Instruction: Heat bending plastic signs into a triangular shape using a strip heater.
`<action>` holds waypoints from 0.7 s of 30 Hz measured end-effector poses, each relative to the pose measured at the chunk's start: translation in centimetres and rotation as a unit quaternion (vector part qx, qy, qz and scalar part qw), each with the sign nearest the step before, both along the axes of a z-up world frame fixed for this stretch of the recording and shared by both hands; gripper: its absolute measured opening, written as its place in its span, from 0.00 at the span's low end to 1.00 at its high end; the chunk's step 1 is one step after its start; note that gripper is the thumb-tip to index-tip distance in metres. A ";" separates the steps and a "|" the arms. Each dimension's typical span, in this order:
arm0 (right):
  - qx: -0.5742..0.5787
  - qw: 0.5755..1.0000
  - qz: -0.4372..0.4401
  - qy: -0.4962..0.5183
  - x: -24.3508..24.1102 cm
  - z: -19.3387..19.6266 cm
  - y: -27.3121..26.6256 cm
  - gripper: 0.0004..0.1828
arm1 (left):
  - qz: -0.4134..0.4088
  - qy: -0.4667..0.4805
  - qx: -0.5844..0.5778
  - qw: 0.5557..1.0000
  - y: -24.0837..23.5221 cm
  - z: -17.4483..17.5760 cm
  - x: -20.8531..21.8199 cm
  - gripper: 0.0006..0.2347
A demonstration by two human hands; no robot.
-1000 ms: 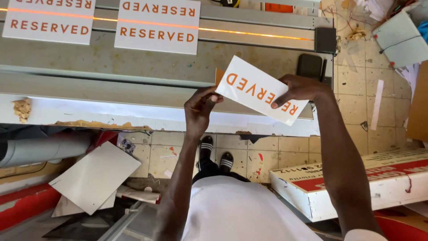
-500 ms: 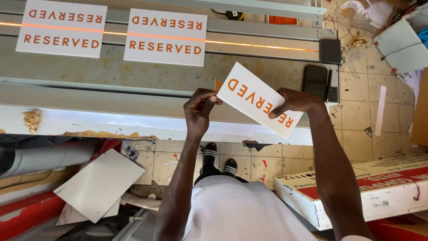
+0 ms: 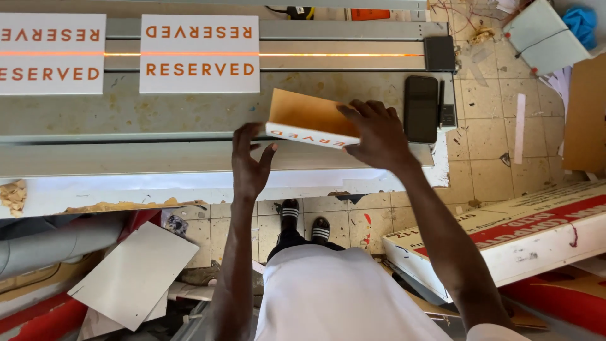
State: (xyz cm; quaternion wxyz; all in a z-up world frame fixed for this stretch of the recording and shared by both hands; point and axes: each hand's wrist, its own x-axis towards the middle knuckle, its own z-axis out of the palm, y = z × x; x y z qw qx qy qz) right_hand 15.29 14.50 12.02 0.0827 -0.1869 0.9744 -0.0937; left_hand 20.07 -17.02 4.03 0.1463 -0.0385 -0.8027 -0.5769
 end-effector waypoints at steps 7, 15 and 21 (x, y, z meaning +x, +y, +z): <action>0.015 0.955 -0.003 0.297 5.0 -13.1 -1.4 0.70 | -0.081 0.072 -0.369 0.923 2.4 4.3 0.2 0.46; -0.023 0.954 0.032 0.298 7.8 -11.0 -0.3 0.56 | -0.125 0.087 -0.440 0.885 2.0 -2.6 0.0 0.51; -0.017 0.957 0.017 0.291 8.3 -12.1 -0.7 0.56 | -0.090 0.118 -0.434 0.888 1.9 -6.6 0.3 0.46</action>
